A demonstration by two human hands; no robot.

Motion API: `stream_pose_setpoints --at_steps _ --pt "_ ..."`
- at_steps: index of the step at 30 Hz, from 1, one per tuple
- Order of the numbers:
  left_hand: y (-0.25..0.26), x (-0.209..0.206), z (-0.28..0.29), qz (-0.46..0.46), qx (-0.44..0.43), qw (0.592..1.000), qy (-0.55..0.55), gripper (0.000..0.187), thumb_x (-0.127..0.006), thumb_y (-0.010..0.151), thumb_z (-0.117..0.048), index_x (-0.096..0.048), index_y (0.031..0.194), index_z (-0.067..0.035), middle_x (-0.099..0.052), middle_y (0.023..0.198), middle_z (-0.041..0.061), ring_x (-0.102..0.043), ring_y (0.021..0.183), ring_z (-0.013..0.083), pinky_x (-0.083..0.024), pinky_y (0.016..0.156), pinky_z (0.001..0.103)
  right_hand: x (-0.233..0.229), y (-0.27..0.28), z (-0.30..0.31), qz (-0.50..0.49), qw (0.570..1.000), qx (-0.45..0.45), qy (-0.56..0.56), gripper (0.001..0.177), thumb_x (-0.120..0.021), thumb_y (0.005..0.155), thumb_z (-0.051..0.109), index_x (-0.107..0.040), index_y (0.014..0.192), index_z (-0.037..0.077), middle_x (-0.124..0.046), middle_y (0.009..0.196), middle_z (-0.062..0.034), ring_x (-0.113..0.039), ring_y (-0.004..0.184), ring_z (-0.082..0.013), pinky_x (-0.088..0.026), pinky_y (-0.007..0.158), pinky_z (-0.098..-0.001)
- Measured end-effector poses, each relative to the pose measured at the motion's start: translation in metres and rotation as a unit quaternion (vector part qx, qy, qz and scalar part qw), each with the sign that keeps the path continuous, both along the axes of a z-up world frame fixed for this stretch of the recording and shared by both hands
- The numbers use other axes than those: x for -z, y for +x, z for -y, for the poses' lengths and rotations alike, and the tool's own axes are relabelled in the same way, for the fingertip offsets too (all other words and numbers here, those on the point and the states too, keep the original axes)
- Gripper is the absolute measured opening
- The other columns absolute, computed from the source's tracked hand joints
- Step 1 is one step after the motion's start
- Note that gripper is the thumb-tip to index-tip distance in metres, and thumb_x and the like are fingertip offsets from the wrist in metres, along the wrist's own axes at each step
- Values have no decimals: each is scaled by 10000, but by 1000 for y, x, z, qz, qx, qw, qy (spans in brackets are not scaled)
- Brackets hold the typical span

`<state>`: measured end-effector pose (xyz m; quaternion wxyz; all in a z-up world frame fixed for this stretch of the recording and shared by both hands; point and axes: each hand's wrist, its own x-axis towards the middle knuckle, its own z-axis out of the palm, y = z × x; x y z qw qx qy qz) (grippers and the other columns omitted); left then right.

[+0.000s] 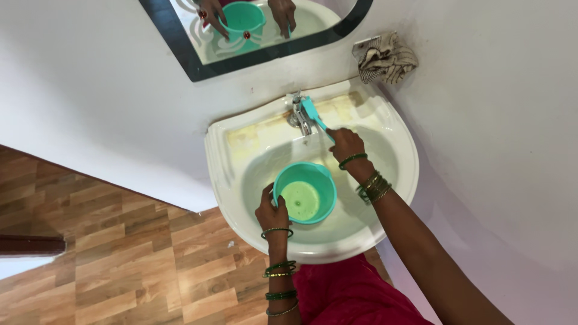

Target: The person scrubs a white bathroom sink using a blue brush and a green liquid cleaning solution. They repeatedly dip the brush into a small green bowl containing the solution and scrub various parts of the sink basin and the area around the faucet. The person holds the bowl in their left hand and the brush in their right hand throughout the process.

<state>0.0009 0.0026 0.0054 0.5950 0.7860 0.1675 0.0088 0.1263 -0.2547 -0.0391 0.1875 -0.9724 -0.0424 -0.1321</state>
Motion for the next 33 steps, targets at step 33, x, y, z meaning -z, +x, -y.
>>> stream_pose_setpoints --at_steps 33 --pt "18 -4 14 59 41 996 -53 411 -589 886 13 -626 1289 -63 -784 1094 175 -687 475 181 -532 352 329 23 -32 30 25 988 103 -108 496 -663 835 41 -637 1330 61 -631 877 -187 -653 669 -363 -531 568 -472"
